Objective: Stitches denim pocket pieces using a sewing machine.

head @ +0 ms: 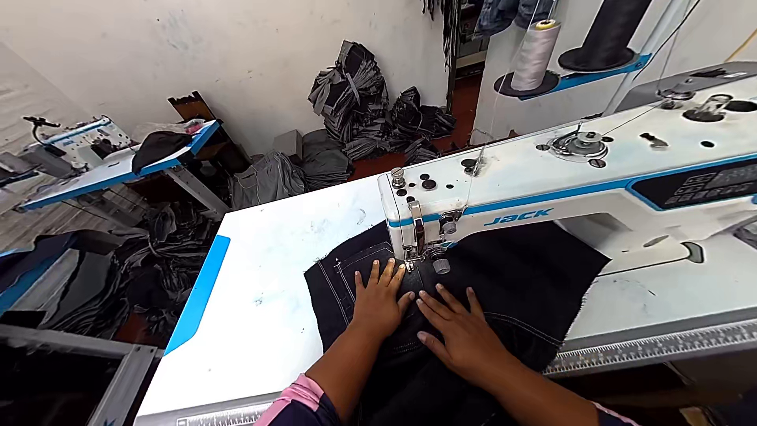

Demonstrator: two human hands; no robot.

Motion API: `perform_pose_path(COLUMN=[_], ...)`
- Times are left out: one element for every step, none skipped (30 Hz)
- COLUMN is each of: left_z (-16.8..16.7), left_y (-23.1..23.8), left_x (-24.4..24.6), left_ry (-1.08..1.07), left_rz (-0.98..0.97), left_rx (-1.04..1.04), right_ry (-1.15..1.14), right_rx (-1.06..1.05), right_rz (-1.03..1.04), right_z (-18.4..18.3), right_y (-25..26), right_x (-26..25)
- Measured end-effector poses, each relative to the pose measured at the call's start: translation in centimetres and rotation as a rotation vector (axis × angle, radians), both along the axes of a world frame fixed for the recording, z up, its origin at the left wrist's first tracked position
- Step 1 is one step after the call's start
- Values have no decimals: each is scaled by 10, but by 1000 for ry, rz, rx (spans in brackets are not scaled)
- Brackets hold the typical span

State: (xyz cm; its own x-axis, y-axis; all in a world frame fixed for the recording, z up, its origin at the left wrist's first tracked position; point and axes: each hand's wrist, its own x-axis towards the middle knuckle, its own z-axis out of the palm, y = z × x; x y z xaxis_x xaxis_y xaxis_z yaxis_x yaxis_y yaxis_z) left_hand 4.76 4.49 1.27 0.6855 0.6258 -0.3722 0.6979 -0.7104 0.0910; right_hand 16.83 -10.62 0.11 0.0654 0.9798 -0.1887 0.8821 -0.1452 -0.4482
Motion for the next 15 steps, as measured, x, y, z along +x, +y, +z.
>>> perform_pose_path(left_z=[0, -1, -1, -1, 0, 0, 1, 1, 2, 3, 3, 2, 2, 1, 2], left_y=[5, 10, 13, 17, 21, 24, 28, 31, 34, 37, 40, 42, 44, 46, 47], left_x=[1, 2, 4, 7, 10, 12, 15, 16, 18, 20, 21, 23, 24, 25, 26], left_ry=[0, -4, -9, -13, -14, -14, -15, -17, -21, -28, -41, -51, -62, -66, -48], left_rz=[-3, -4, -3, 1, 7, 17, 24, 30, 36, 41, 49, 57, 64, 66, 58], left_rx=[6, 9, 10, 13, 19, 23, 26, 26, 25, 26, 27, 26, 26, 27, 24], right_ry=[-3, -2, 5, 10, 15, 18, 22, 21, 17, 10, 4, 1, 3, 5, 12], right_rx=[2, -2, -13, -19, -14, -16, -12, 1, 18, 30, 36, 42, 48, 56, 57], right_rz=[10, 24, 34, 44, 49, 58, 64, 69, 71, 72, 74, 74, 75, 77, 83], right_z=[-2, -2, -2, -2, -1, -1, -1, -2, -4, -5, -5, -5, -5, -5, -6], right_y=[4, 8, 12, 16, 20, 25, 29, 32, 36, 39, 42, 44, 46, 48, 50], right_x=[4, 9, 14, 19, 23, 27, 31, 34, 37, 40, 42, 45, 47, 50, 52])
